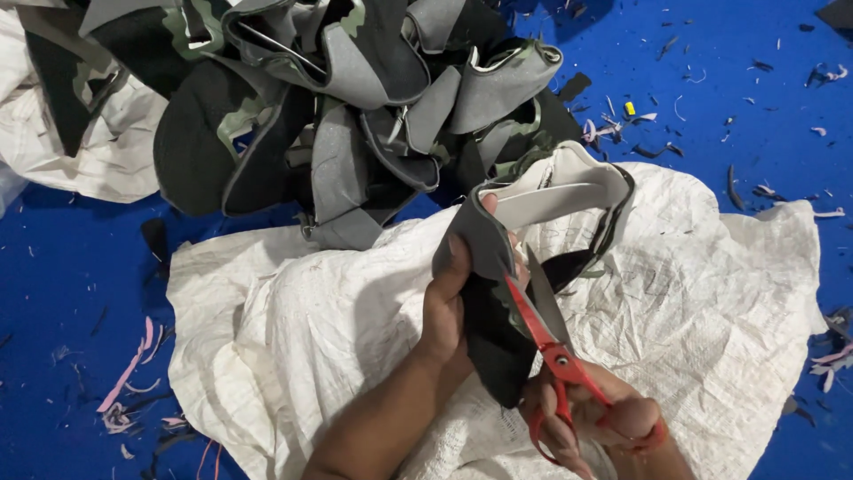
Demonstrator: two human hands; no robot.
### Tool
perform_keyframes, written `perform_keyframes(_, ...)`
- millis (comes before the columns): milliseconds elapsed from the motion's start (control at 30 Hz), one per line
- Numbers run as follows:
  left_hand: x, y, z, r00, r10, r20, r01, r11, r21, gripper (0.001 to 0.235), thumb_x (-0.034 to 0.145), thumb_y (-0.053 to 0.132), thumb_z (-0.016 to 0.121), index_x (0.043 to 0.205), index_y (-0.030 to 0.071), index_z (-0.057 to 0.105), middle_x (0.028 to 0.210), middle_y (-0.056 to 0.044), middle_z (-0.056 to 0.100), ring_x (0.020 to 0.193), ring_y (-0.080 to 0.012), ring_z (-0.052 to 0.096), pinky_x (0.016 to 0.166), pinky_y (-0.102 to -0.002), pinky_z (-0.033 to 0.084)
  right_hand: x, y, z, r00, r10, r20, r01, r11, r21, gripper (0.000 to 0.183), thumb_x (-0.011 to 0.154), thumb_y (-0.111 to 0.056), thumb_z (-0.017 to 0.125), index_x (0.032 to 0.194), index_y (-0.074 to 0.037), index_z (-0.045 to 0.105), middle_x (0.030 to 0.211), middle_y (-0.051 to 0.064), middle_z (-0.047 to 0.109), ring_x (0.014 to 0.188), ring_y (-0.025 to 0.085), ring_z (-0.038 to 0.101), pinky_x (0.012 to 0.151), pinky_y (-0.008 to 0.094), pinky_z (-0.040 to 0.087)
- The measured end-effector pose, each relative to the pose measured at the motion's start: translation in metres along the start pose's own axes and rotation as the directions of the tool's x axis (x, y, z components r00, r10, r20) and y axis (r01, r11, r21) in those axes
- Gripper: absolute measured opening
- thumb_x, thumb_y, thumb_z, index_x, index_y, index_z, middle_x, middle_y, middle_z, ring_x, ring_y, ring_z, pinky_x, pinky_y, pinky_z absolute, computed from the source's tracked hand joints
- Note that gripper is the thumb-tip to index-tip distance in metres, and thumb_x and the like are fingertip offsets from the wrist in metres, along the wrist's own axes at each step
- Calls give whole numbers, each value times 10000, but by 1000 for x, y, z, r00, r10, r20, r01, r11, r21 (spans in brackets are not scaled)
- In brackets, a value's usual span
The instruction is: Trimming excess material from shoe upper components using scissors.
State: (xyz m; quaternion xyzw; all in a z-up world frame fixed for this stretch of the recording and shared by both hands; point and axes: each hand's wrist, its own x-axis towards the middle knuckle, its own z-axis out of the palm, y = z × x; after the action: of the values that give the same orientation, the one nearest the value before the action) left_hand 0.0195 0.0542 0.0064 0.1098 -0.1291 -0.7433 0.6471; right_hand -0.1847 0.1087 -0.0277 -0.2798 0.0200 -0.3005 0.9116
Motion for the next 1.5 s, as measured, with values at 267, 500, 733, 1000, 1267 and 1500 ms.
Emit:
perform_keyframes(267,-1,-4,-3,994,-77,-82,74,997,-34,676,1059,425,558,1640,141,359,1196,-68,644,1033,-172,646,953,-343,534,2,9,-12,999,11,-34,-11,1000,18,823,822,-695,732,929,102,556,731,126,575,511,240,594,445,321,493)
perform_keyframes(500,2,-5,-5,993,-91,-75,90,996,-19,661,1063,405,553,1637,149,348,1155,-48,650,1015,-167,647,937,-342,534,-2,20,-20,984,-12,-178,17,999,27,847,767,-675,767,967,115,539,702,146,571,500,230,550,393,341,482)
perform_keyframes(733,4,-4,-9,996,-68,-57,70,997,43,642,1079,385,557,1629,110,372,1158,-57,650,1015,-156,644,945,-325,527,2,19,0,971,-92,-222,93,996,-7,552,910,-361,804,1044,89,514,679,103,543,449,164,496,393,303,431)
perform_keyframes(1000,5,-2,-19,995,-26,-92,41,985,168,605,1089,349,557,1599,47,436,1154,-71,678,989,-158,650,918,-307,516,3,12,10,954,-23,-300,-24,988,-153,322,888,-100,763,999,40,495,676,128,550,468,212,551,454,304,469)
perform_keyframes(1267,2,-1,-22,987,-140,-79,148,983,111,606,1033,359,599,1550,75,458,1174,-75,698,1027,-183,675,955,-340,535,-28,31,-48,994,1,-109,-7,998,-60,554,871,-348,818,1028,68,486,780,128,512,546,267,532,443,339,485)
perform_keyframes(1500,4,2,-19,983,-158,-92,170,976,139,582,1020,328,626,1520,61,493,1259,-67,682,1108,-179,671,1021,-351,519,-16,22,-30,992,-121,-23,122,990,70,504,961,-342,798,1009,99,559,797,122,538,505,234,535,460,330,478)
